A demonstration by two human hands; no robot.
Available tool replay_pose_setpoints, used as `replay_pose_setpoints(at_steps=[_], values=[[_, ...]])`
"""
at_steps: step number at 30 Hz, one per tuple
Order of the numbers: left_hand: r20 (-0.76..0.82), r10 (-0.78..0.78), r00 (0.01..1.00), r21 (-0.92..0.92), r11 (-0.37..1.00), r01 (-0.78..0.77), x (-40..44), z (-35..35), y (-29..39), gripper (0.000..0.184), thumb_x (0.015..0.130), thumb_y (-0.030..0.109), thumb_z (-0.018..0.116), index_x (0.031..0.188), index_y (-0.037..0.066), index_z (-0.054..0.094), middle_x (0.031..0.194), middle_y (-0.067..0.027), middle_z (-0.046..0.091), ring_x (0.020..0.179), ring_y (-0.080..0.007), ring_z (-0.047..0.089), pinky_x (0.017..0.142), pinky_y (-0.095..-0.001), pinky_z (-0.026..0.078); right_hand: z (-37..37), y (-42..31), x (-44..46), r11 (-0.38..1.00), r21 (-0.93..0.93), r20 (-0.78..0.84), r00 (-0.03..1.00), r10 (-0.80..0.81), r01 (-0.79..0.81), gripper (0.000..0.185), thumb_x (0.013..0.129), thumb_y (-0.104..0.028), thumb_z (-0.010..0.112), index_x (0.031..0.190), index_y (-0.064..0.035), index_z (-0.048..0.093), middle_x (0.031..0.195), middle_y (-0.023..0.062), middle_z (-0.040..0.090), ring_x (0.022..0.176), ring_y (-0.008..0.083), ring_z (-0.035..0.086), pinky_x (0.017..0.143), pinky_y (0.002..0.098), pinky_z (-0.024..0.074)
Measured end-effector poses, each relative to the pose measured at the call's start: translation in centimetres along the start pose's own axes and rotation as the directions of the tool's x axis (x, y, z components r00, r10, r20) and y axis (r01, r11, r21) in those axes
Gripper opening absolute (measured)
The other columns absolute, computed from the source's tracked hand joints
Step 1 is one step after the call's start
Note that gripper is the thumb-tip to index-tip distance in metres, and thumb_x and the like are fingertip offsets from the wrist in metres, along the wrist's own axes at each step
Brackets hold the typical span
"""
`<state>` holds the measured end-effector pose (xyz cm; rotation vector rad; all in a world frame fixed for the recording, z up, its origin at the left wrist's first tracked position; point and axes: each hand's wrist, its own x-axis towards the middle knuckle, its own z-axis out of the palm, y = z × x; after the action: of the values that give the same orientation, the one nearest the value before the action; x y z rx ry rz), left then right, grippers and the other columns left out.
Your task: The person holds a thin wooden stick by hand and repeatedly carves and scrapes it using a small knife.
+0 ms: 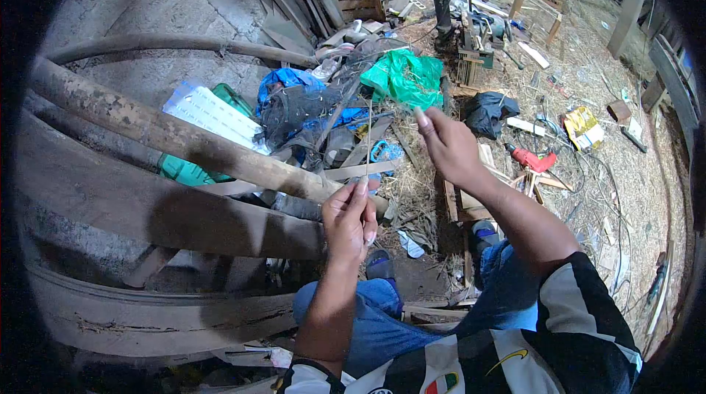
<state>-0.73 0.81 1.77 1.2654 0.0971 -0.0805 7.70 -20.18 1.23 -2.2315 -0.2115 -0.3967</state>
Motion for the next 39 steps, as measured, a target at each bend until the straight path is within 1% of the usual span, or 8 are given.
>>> replay_pose_setpoints(at_steps=[3,11,18,25,29,33,35,39], values=[[0.004,0.029,1.000,-0.025,0.999,-0.029,0.0,0.0,0.0,0.028,0.103,0.023,0.055,0.106,-0.003,0.066,0.054,-0.0003,0.049,0.034,-0.0066,0.036,0.031,-0.0227,0.029,-0.4,-0.3,0.1,0.991,0.114,0.005,0.997,0.076,-0.076,0.034,0.103,-0.040,0.043,0.099,-0.0089,0.056,0.074,0.0215,0.063,0.071,0.0455,0.062,0.061,0.0562,0.0441],[0.000,0.002,1.000,-0.090,0.996,-0.002,-0.3,0.3,0.5,0.028,0.104,0.024,0.052,0.107,-0.001,0.064,0.053,0.0014,0.045,0.034,-0.0059,0.031,0.031,-0.0224,0.028,0.2,-2.8,-3.0,0.918,0.006,0.113,0.912,-0.395,0.397,0.021,0.097,-0.031,0.056,0.097,-0.0102,0.057,0.076,0.0143,0.063,0.068,0.0387,0.064,0.055,0.0495,0.0481],[0.039,-0.022,0.999,-0.134,0.991,0.027,-0.6,0.3,0.4,0.024,0.105,0.023,0.050,0.105,0.002,0.063,0.051,0.0037,0.041,0.033,-0.0057,0.031,0.031,-0.0217,0.026,0.4,-2.6,-3.2,0.853,-0.062,0.164,0.848,-0.504,0.518,0.021,0.095,-0.032,0.058,0.096,-0.0108,0.057,0.075,0.0115,0.064,0.065,0.0340,0.065,0.052,0.0462,0.0489],[0.068,-0.078,0.995,-0.169,0.982,0.088,-0.4,0.2,0.7,0.028,0.103,0.024,0.054,0.100,-0.002,0.063,0.051,0.0041,0.040,0.034,-0.0061,0.032,0.033,-0.0225,0.029,0.2,-1.5,-1.8,0.888,-0.142,0.171,0.894,-0.413,0.437,0.019,0.095,-0.034,0.056,0.097,-0.0150,0.057,0.076,0.0095,0.065,0.066,0.0356,0.065,0.052,0.0496,0.0488],[0.065,-0.061,0.996,-0.129,0.989,0.069,-0.6,0.3,0.4,0.025,0.104,0.022,0.052,0.102,-0.001,0.063,0.050,0.0040,0.039,0.032,-0.0058,0.030,0.031,-0.0217,0.027,0.0,-1.5,-1.9,0.852,-0.167,0.209,0.862,-0.461,0.496,0.021,0.096,-0.035,0.055,0.099,-0.0152,0.059,0.079,0.0101,0.066,0.067,0.0353,0.066,0.052,0.0490,0.0493],[0.098,-0.063,0.993,-0.138,0.988,0.076,-0.6,0.4,0.4,0.025,0.104,0.021,0.051,0.102,-0.002,0.063,0.050,0.0039,0.039,0.032,-0.0060,0.030,0.032,-0.0219,0.027,-1.1,0.0,0.3,0.930,-0.173,0.065,0.946,-0.318,0.324,0.018,0.094,-0.032,0.059,0.097,-0.0138,0.058,0.075,0.0125,0.063,0.070,0.0379,0.064,0.056,0.0483,0.0465],[0.035,-0.107,0.994,-0.099,0.989,0.110,-0.6,0.6,0.6,0.026,0.104,0.021,0.051,0.102,-0.002,0.063,0.050,0.0038,0.039,0.032,-0.0060,0.030,0.032,-0.0220,0.027,-0.8,-0.2,0.1,0.937,-0.159,0.120,0.948,-0.296,0.313,0.022,0.097,-0.037,0.054,0.102,-0.0168,0.061,0.079,0.0111,0.068,0.069,0.0367,0.066,0.056,0.0500,0.0491],[0.077,-0.090,0.993,-0.085,0.992,0.096,-0.5,0.3,0.6,0.027,0.104,0.021,0.051,0.101,-0.003,0.063,0.050,0.0036,0.038,0.032,-0.0059,0.030,0.031,-0.0222,0.027,-0.7,-0.7,-0.7,0.918,-0.119,0.179,0.918,-0.354,0.378,0.026,0.099,-0.041,0.051,0.101,-0.0175,0.061,0.076,0.0125,0.067,0.068,0.0385,0.065,0.056,0.0515,0.0482]])
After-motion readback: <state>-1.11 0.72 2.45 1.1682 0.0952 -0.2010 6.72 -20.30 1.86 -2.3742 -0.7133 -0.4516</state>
